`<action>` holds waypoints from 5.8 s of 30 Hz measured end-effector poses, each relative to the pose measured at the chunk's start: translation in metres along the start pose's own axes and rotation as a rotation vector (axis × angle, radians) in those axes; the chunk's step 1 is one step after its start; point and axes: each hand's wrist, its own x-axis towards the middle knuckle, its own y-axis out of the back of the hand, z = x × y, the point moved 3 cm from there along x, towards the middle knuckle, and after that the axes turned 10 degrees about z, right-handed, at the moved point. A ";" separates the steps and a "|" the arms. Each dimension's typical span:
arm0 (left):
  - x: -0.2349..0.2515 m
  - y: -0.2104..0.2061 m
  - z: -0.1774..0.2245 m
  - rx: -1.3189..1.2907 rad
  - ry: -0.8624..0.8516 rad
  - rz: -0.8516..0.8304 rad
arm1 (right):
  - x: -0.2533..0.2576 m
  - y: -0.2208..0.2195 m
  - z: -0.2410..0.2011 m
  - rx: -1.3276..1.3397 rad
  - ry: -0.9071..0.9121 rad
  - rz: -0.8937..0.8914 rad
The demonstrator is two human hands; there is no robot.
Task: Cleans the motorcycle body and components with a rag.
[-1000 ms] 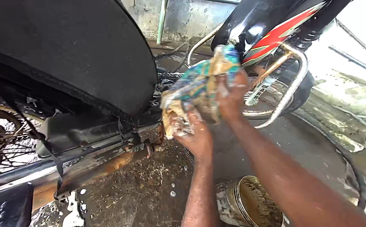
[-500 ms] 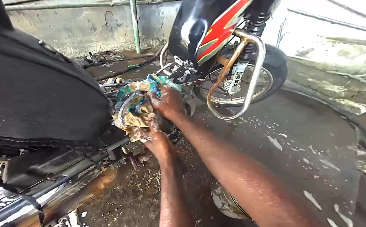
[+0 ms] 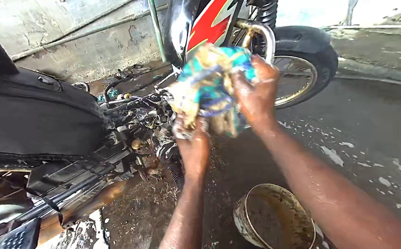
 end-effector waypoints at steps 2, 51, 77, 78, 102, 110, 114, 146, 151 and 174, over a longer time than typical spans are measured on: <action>-0.012 0.010 -0.031 0.612 0.005 -0.249 | -0.010 0.011 0.040 -0.163 -0.131 -0.096; 0.015 0.098 -0.118 1.278 -0.297 -0.762 | -0.022 -0.153 0.142 -0.250 -0.317 -1.053; 0.016 0.097 -0.118 1.361 -0.204 -0.753 | -0.027 -0.143 0.164 0.180 -0.503 -1.040; 0.017 0.097 -0.119 1.351 -0.207 -0.748 | -0.023 -0.140 0.164 0.206 -0.515 -1.060; 0.016 0.095 -0.119 1.337 -0.253 -0.717 | -0.026 -0.139 0.171 -0.071 -0.183 -0.738; 0.018 0.092 -0.118 1.380 -0.209 -0.728 | -0.039 -0.138 0.167 -0.160 -0.245 -0.575; 0.020 0.097 -0.121 1.320 -0.202 -0.727 | -0.051 -0.140 0.188 0.045 -0.590 -0.426; 0.021 0.097 -0.119 1.240 -0.184 -0.720 | -0.060 -0.145 0.153 -0.016 -0.516 -0.634; 0.022 0.097 -0.118 1.200 -0.194 -0.738 | -0.042 -0.128 0.171 -0.015 -0.634 -0.502; 0.023 0.107 -0.120 0.833 -0.252 -0.662 | -0.037 -0.077 0.092 0.606 -0.608 0.253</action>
